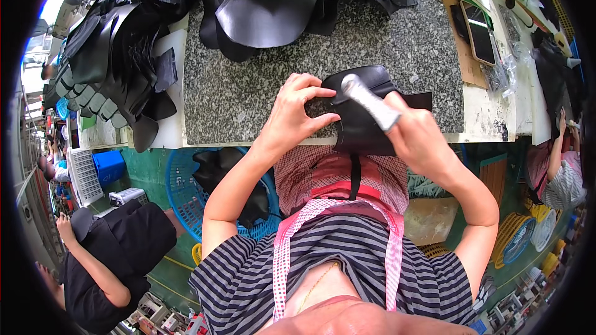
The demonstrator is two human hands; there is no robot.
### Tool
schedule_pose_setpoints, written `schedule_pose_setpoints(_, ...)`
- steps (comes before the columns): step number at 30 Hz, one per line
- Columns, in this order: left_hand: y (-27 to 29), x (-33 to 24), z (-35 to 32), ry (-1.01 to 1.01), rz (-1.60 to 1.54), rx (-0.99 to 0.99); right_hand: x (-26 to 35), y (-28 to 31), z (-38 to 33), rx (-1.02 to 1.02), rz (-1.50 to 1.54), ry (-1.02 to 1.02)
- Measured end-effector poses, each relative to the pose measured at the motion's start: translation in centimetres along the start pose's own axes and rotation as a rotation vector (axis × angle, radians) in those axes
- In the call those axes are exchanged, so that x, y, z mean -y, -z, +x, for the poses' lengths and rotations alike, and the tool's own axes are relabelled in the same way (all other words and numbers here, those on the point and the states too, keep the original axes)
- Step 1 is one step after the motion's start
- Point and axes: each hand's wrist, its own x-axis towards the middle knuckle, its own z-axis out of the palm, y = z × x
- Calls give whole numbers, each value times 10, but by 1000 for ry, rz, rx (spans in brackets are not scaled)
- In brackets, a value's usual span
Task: Hammering leather shoe components on a marble slab to flatten seams or shape them.
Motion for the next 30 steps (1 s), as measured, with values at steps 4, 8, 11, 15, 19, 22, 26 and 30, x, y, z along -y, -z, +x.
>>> schedule_pose_setpoints(4,-4,-2,0,15,25,-13,1,9,-9,-94,30,7)
schedule_pose_setpoints(8,-8,-3,0,14,44,-35,1,-3,-12,-101,35,49)
schedule_pose_setpoints(11,-9,-4,-1,22,53,-48,-1,-12,-8,-1,23,13)
schedule_pose_setpoints(15,-9,-3,1,0,62,-44,-3,-8,-2,50,24,-34)
schedule_pose_setpoints(19,-9,-3,0,13,40,-50,1,-7,-5,-43,67,-6)
schedule_pose_setpoints(22,-8,-4,0,8,52,-24,1,-13,-4,118,39,-43)
schedule_pose_setpoints(26,-7,-3,2,-8,48,-37,-1,-17,-5,26,-4,-11)
schedule_pose_setpoints(30,-7,-2,2,-10,56,-18,2,-21,-3,124,-41,14)
